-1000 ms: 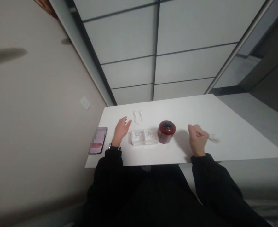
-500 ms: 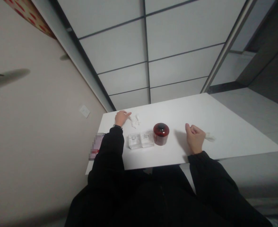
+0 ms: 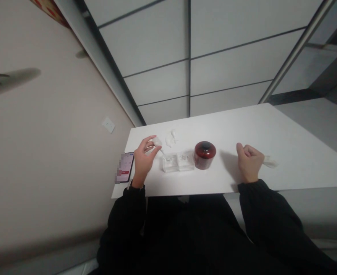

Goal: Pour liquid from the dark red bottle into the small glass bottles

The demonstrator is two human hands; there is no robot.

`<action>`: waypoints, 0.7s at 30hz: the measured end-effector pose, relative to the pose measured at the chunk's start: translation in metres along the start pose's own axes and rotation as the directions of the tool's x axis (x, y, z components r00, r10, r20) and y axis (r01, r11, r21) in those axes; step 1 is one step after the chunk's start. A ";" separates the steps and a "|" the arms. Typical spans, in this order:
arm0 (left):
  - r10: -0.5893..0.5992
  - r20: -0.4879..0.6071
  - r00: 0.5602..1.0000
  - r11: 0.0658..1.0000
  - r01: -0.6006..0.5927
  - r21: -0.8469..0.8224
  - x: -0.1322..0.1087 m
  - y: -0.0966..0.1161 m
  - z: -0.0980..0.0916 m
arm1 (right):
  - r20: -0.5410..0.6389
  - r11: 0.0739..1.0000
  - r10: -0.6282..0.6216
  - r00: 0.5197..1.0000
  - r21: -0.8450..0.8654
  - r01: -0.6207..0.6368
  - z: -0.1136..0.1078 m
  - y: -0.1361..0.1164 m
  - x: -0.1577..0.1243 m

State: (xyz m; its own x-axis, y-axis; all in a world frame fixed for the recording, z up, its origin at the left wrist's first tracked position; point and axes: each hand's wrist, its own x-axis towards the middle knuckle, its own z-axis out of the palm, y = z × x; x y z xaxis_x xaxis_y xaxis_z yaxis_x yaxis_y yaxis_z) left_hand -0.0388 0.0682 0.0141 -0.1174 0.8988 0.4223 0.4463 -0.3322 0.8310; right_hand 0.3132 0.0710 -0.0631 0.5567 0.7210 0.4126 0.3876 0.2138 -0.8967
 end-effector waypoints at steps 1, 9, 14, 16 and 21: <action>0.007 0.010 1.000 1.000 -0.007 0.018 -0.004 0.000 0.001 | 0.000 1.000 0.004 1.000 -0.001 -0.004 0.000 0.000 0.000; 0.024 0.223 0.974 0.987 -0.059 0.151 -0.022 -0.010 0.010 | 0.027 1.000 0.026 0.999 -0.018 -0.025 0.000 0.004 0.001; 0.041 0.284 0.958 0.992 -0.074 0.104 -0.031 -0.023 0.017 | 0.056 1.000 0.000 0.998 -0.021 0.002 0.000 0.004 0.001; 0.054 0.250 0.967 0.994 -0.075 0.076 -0.033 -0.027 0.019 | 0.062 1.000 0.004 0.998 -0.031 -0.002 0.001 0.004 0.001; 0.061 0.307 0.950 0.998 -0.060 -0.014 -0.037 -0.036 0.026 | 0.070 0.999 0.030 0.997 -0.032 -0.028 0.001 0.006 0.001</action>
State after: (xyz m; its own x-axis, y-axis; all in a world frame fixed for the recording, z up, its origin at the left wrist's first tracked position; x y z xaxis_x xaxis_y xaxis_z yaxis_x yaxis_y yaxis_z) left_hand -0.0273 0.0542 -0.0411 0.1878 0.9212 0.3409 0.4404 -0.3892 0.8091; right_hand 0.3149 0.0737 -0.0683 0.5152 0.7718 0.3728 0.3947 0.1724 -0.9025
